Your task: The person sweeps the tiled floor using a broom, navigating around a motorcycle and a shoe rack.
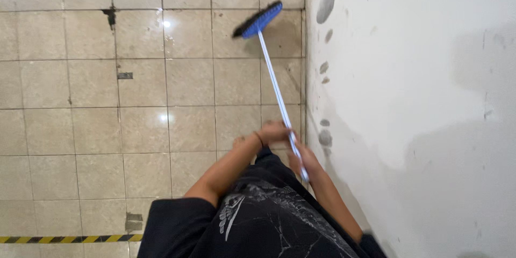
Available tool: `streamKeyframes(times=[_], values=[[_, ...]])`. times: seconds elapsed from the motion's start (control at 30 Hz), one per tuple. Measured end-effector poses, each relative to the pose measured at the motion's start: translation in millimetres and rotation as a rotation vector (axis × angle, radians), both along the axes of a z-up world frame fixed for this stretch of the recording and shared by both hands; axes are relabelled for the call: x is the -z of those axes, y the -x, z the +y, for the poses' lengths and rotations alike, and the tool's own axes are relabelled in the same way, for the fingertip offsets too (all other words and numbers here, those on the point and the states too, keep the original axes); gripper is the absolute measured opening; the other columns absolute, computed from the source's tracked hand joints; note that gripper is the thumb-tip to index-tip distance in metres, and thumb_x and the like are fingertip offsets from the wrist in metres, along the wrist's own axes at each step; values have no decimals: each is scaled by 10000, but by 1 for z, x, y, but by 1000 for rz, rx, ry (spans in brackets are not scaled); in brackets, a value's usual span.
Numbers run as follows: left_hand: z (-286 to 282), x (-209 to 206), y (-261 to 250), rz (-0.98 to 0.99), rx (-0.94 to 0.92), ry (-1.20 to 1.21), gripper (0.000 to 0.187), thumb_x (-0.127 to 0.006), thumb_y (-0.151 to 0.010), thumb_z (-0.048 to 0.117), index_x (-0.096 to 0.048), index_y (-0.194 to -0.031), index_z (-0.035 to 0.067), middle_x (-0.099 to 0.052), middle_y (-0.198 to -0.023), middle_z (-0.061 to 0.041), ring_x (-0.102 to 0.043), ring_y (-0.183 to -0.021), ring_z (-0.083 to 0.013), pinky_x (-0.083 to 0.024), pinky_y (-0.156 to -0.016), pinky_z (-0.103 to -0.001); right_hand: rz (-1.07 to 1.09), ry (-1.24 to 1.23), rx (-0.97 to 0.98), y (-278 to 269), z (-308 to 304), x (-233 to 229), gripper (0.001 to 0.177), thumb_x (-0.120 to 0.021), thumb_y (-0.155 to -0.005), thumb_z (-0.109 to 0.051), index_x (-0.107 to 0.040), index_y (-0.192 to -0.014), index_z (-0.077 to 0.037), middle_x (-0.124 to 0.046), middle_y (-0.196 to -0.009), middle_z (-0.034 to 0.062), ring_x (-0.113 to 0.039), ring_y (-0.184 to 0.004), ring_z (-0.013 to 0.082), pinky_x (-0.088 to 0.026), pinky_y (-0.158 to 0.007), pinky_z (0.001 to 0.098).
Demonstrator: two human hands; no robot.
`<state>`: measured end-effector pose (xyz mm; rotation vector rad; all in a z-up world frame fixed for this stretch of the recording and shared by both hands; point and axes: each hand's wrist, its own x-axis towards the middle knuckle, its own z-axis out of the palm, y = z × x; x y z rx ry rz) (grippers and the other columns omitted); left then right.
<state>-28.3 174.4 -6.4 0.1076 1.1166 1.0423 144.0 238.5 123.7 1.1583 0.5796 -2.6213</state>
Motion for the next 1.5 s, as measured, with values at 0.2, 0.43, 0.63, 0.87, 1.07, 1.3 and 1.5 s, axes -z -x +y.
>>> streamKeyframes(times=[0.2, 0.43, 0.63, 0.87, 1.07, 1.3, 1.5], values=[[-24, -41, -62, -372, -63, 19, 250, -572, -1048, 178, -593, -1172, -38, -699, -1094, -181, -694, -1006, -286, -599, -883, -390, -157, 213, -73, -51, 13, -17, 366, -400, -1059, -436, -552, -972, -115, -405, -516, -52, -360, -354, 54, -262, -301, 205], [2, 2, 57, 189, -454, 256, 243, -586, -977, 112, -607, -1114, -88, -664, -928, -168, -672, -797, -266, -578, -639, -421, -16, 115, -123, 146, 42, 92, 517, -492, -1086, -531, -449, -742, -148, -398, -479, -2, -382, -338, 141, -317, -315, 309], [61, -3, 41, -18, -490, 78, 237, -542, -1034, 167, -604, -1161, -23, -709, -998, -156, -707, -852, -238, -592, -739, -377, -153, -185, -173, 83, 81, 50, 439, -507, -1066, -497, -471, -844, -120, -405, -507, -25, -384, -345, 102, -290, -309, 272], [87, -29, -101, -600, 151, -38, 209, -497, -1098, 145, -599, -1101, -37, -660, -1127, -157, -670, -1078, -261, -591, -1000, -415, -397, -718, -392, -113, 60, -6, 322, -503, -1039, -349, -627, -1006, -53, -540, -564, 26, -480, -399, 130, -393, -368, 298], [111, -23, -80, -262, 82, 164, 268, -517, -1064, 189, -631, -1059, -53, -688, -982, -170, -682, -862, -294, -591, -796, -435, -413, -379, -305, -66, 84, 40, 345, -461, -1070, -416, -577, -932, -122, -524, -591, -29, -495, -436, 90, -418, -387, 281], [147, 11, 79, 336, -27, 166, 314, -569, -1031, 241, -688, -953, -38, -718, -824, -183, -707, -718, -294, -588, -634, -415, -188, -205, -118, 110, 144, 43, 329, -449, -1065, -414, -553, -1042, -103, -400, -557, -62, -352, -380, 59, -287, -328, 268], [140, 1, 95, -359, 89, -177, 223, -605, -1036, 161, -599, -1127, -42, -705, -1110, -195, -727, -1024, -311, -633, -948, -428, -327, -478, -359, 102, 138, -33, 311, -429, -1059, -316, -587, -1105, -53, -440, -556, -21, -400, -380, 106, -327, -326, 279]])
